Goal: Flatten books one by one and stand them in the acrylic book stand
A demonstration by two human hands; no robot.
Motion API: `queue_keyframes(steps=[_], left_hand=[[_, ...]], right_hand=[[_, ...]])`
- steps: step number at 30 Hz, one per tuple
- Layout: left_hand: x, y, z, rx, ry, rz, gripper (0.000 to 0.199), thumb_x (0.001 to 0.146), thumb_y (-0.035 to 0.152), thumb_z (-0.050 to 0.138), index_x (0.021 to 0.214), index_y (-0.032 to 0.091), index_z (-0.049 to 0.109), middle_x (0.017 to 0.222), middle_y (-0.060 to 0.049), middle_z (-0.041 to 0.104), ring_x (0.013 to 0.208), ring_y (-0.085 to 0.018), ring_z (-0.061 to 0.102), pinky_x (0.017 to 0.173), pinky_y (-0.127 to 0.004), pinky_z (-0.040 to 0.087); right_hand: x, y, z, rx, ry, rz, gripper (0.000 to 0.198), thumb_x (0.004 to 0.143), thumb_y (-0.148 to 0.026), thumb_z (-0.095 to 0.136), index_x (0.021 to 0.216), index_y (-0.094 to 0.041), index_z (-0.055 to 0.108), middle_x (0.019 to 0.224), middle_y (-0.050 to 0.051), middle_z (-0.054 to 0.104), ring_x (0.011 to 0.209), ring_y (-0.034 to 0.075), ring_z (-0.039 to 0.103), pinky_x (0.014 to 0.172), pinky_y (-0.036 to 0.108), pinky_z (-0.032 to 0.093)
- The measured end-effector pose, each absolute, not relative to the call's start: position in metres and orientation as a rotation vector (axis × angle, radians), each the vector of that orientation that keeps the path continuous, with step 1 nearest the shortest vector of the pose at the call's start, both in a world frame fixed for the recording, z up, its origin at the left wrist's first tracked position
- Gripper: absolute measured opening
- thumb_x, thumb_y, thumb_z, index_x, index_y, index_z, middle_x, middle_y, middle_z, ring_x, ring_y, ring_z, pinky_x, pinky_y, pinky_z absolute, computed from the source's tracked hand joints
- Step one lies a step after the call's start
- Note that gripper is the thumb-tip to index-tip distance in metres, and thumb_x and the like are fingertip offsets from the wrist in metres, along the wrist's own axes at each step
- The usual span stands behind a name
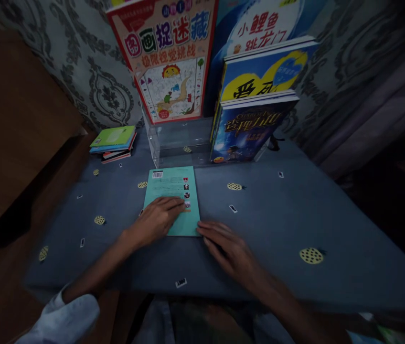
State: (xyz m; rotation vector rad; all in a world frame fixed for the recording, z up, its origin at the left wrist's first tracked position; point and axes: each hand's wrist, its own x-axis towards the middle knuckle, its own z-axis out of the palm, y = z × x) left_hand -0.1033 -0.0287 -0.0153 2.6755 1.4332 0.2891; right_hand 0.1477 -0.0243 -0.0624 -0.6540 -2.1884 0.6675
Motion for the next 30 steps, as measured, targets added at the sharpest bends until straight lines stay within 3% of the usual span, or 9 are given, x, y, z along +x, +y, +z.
queue_keyframes(steps=[13,30], left_hand=[[-0.173,0.036,-0.029,2.478,1.926,0.345,0.040,0.101,0.024,0.037,0.133,0.015,0.058,0.137,-0.012,0.061,0.124,-0.026,0.059,0.109,-0.045,0.047],[-0.143,-0.074,-0.033,2.529,1.855,0.421,0.041,0.100,0.017,0.041,0.138,0.022,0.054,0.138,-0.012,0.059,0.132,-0.027,0.055,0.102,-0.045,0.055]], right_hand=[[0.149,-0.024,-0.059,-0.677,-2.186,0.697,0.034,0.098,-0.018,0.050,0.126,-0.027,0.067,0.119,0.008,0.074,0.111,0.023,0.069,0.095,0.044,0.060],[0.147,-0.025,-0.056,-0.639,-2.194,0.664,0.031,0.098,-0.016,0.050,0.122,-0.024,0.068,0.118,0.010,0.074,0.112,0.024,0.068,0.093,0.045,0.060]])
